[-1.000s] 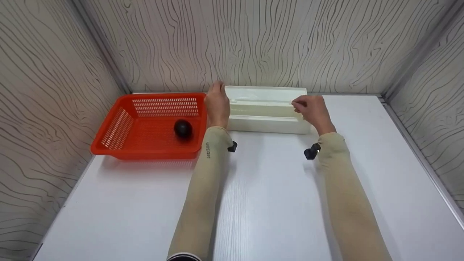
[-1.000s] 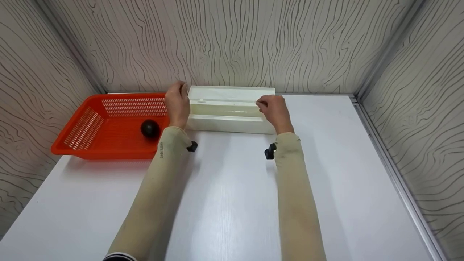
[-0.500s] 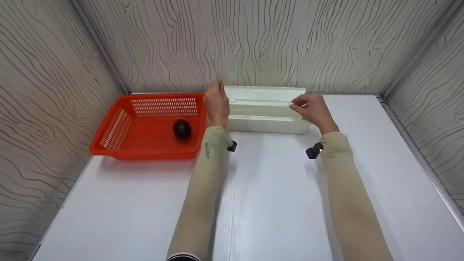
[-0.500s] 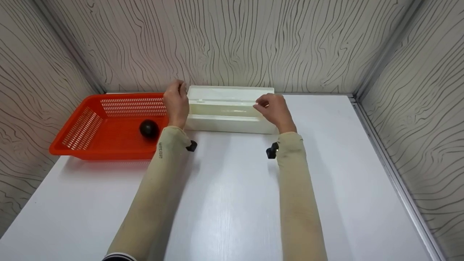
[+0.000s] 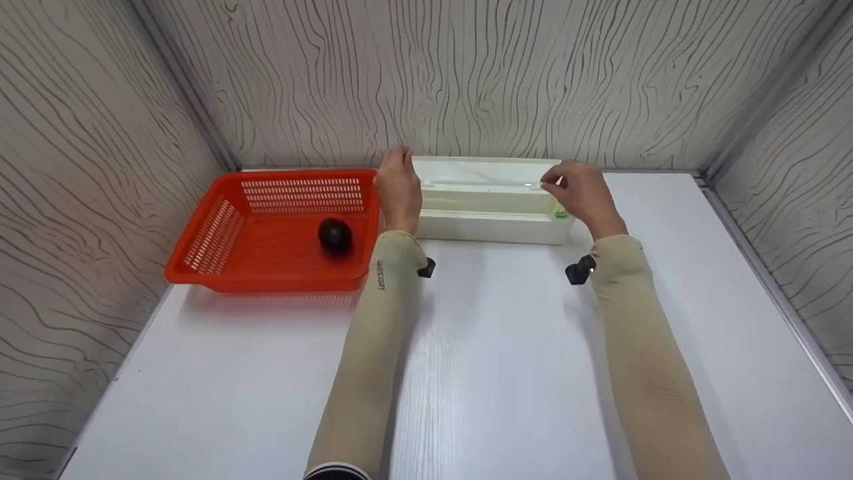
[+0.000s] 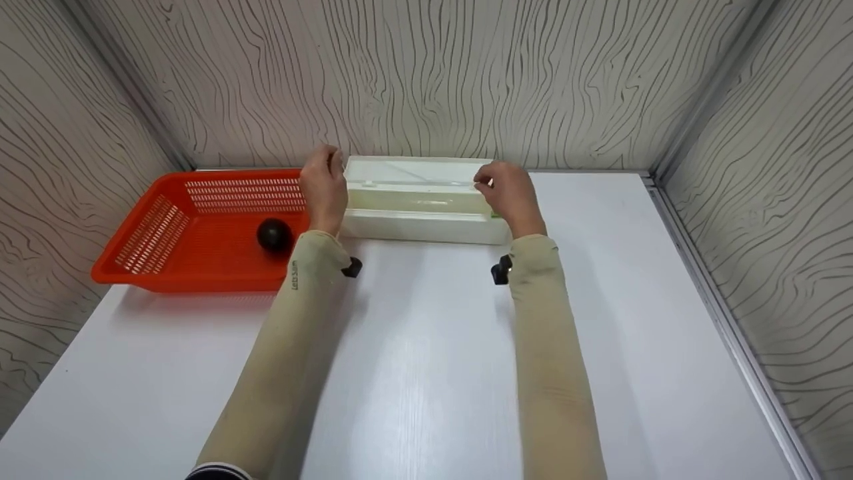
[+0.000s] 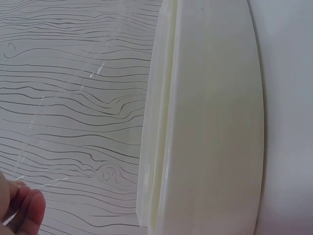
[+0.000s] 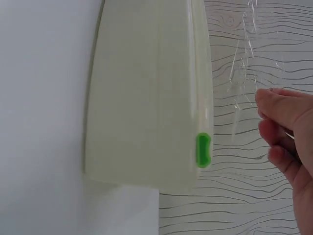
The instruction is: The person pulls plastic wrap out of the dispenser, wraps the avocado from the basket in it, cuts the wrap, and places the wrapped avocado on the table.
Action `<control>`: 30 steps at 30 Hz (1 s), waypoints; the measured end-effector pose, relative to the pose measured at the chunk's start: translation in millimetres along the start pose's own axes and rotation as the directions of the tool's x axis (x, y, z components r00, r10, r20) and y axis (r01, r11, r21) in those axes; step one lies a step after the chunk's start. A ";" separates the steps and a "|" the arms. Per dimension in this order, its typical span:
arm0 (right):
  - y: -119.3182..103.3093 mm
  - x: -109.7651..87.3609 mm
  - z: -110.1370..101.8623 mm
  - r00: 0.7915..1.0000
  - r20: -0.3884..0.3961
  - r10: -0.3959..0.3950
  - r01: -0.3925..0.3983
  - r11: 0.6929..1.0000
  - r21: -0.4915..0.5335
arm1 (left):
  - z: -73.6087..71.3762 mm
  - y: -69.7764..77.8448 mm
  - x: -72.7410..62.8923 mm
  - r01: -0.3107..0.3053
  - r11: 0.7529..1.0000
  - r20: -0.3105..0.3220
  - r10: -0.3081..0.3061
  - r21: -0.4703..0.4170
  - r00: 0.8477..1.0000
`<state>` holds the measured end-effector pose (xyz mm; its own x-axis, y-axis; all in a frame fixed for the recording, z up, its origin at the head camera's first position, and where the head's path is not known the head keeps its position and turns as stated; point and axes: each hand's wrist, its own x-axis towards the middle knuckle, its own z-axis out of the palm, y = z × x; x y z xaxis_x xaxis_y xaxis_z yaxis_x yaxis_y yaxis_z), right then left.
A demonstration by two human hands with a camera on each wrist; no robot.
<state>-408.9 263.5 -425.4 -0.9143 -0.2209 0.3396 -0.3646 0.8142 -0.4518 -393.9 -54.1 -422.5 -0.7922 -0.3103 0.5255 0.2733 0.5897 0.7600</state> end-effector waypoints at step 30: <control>-0.2 0.2 -24.0 0.981 -0.196 0.005 0.014 0.995 0.095 | 0.4 -1.2 -0.6 -0.009 0.999 -0.040 0.007 -0.050 0.999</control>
<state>-404.8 276.2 -405.4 -0.8637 -0.1072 0.4924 -0.3922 0.7566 -0.5232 -394.0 -54.4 -423.9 -0.7679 -0.3352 0.5459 0.3076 0.5546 0.7732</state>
